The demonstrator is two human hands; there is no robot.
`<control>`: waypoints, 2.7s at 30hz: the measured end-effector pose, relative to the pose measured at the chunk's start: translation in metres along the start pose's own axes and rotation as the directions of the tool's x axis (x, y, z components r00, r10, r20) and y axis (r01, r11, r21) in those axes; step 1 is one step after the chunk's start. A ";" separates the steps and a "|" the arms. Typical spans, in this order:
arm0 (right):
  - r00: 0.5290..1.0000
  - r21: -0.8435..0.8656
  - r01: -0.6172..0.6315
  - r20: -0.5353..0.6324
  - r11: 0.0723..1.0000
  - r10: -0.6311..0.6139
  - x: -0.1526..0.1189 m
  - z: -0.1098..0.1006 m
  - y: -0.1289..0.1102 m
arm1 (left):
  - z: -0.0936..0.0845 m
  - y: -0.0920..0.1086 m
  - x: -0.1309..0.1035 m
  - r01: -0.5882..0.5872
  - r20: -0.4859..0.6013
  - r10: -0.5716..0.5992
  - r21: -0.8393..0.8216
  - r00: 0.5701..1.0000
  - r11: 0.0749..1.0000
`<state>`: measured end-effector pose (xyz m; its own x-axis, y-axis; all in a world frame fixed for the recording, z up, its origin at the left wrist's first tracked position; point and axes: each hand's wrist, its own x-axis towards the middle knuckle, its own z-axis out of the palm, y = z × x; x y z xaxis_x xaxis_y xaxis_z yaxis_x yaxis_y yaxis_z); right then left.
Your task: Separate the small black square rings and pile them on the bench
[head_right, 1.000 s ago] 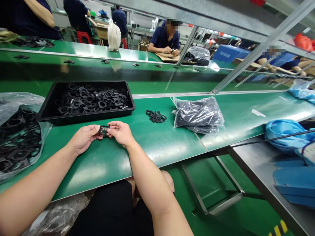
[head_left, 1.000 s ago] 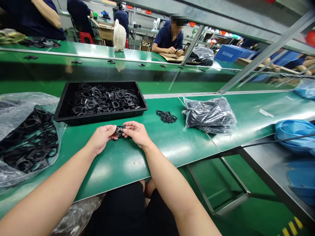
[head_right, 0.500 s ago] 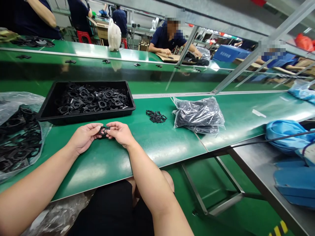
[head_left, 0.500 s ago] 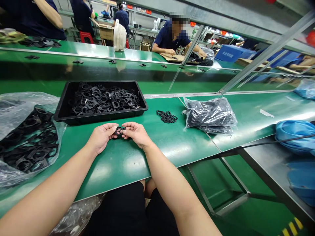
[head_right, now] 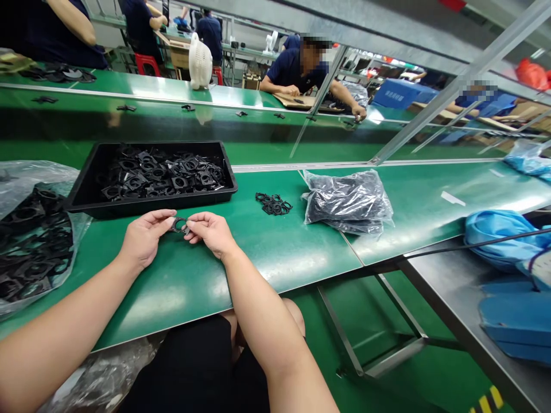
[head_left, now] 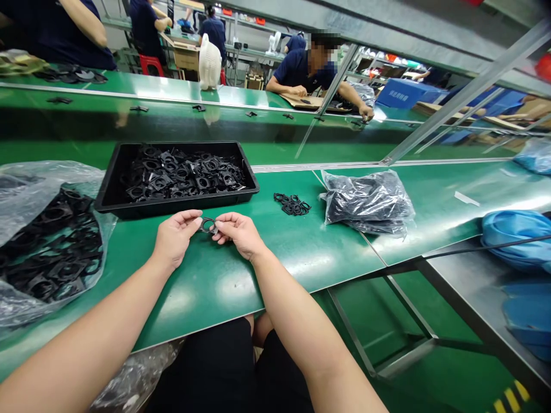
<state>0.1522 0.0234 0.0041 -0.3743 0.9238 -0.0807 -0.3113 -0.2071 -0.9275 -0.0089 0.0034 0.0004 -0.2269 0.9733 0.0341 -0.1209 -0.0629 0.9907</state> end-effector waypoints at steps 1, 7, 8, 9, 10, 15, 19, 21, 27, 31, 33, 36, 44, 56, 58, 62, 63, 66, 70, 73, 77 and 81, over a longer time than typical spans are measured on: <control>1.000 0.004 -0.002 -0.007 1.000 0.002 0.000 0.000 0.000 | 0.000 0.001 -0.002 -0.072 0.013 0.071 0.059 0.997 0.996; 0.999 0.011 -0.007 -0.040 1.000 0.007 0.000 -0.001 -0.001 | 0.003 0.005 -0.009 -0.028 0.202 -0.003 0.146 0.979 0.989; 0.999 -0.009 0.005 -0.054 1.000 -0.005 0.000 -0.001 -0.001 | 0.004 0.005 -0.009 0.039 0.217 -0.061 0.106 0.974 0.994; 0.997 -0.038 0.015 -0.071 0.999 -0.018 0.000 0.000 -0.001 | 0.004 0.006 -0.009 0.102 0.234 -0.113 0.058 0.966 0.993; 0.996 -0.073 0.025 -0.089 0.997 -0.032 0.000 0.000 -0.001 | 0.004 0.007 -0.008 0.160 0.254 -0.157 0.010 0.954 0.987; 0.962 -0.263 0.197 -0.133 0.945 -0.238 -0.001 0.002 0.001 | 0.003 0.010 -0.008 0.352 0.342 -0.294 -0.123 0.893 0.928; 0.859 -0.491 0.416 -0.064 0.765 -0.508 -0.002 0.001 0.003 | 0.002 0.011 -0.006 0.383 0.334 -0.315 -0.161 0.888 0.910; 0.819 -0.579 0.479 0.024 0.660 -0.574 -0.003 0.001 0.004 | 0.003 0.011 -0.006 0.384 0.337 -0.314 -0.167 0.888 0.908; 0.757 -0.673 0.544 0.135 0.501 -0.640 -0.004 0.000 0.005 | 0.002 0.008 -0.005 0.370 0.347 -0.298 -0.161 0.889 0.915; 0.747 -0.691 0.552 0.163 0.466 -0.644 -0.004 -0.001 0.003 | 0.001 0.007 -0.005 0.354 0.336 -0.287 -0.156 0.897 0.922; 0.736 -0.681 0.573 0.183 0.456 -0.652 -0.005 -0.001 0.001 | 0.002 0.007 -0.006 0.348 0.330 -0.284 -0.152 0.900 0.925; 0.737 -0.654 0.589 0.194 0.475 -0.647 -0.006 -0.001 -0.001 | 0.002 0.007 -0.005 0.326 0.315 -0.273 -0.131 0.909 0.936; 0.937 -0.296 0.328 -0.017 0.897 -0.349 -0.004 0.004 0.004 | 0.000 0.009 -0.007 0.322 0.396 -0.290 -0.015 0.871 0.947; 0.862 -0.419 0.393 -0.143 0.818 -0.487 0.000 0.003 0.008 | 0.008 0.004 -0.009 0.176 0.251 -0.152 -0.079 0.956 0.981; 0.800 -0.536 0.444 -0.123 0.718 -0.587 -0.001 0.001 0.009 | 0.007 0.003 -0.007 0.132 0.200 -0.112 -0.092 0.974 0.987; 0.706 -0.662 0.519 -0.026 0.542 -0.708 -0.002 0.000 0.010 | 0.008 0.002 -0.007 0.074 0.148 -0.060 -0.094 0.987 0.993; 0.699 -0.676 0.522 -0.010 0.519 -0.715 -0.003 0.001 0.010 | 0.008 0.002 -0.007 0.065 0.146 -0.051 -0.090 0.988 0.994; 0.709 -0.709 0.505 0.016 0.492 -0.705 -0.004 0.002 0.008 | 0.010 0.002 -0.008 0.047 0.145 -0.036 -0.071 0.989 0.996; 0.718 -0.722 0.494 0.024 0.484 -0.696 -0.005 0.003 0.007 | 0.009 0.003 -0.009 0.031 0.145 -0.025 -0.043 0.989 0.999; 0.723 -0.709 0.505 0.037 0.491 -0.690 -0.005 0.002 0.006 | 0.009 0.003 -0.010 0.026 0.133 -0.023 -0.022 0.991 0.999; 0.733 -0.715 0.494 0.035 0.496 -0.679 -0.005 0.002 0.006 | 0.009 0.002 -0.010 0.021 0.123 -0.019 -0.017 0.992 1.000; 0.709 -0.714 0.509 0.030 0.481 -0.705 -0.005 0.003 0.007 | 0.009 0.001 -0.010 0.011 0.128 -0.009 -0.015 0.992 1.000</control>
<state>0.1495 0.0166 -0.0011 -0.0716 0.7911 0.6075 0.2834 0.6001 -0.7480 0.0014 -0.0042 0.0024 -0.1004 0.9941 0.0417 -0.1376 -0.0554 0.9889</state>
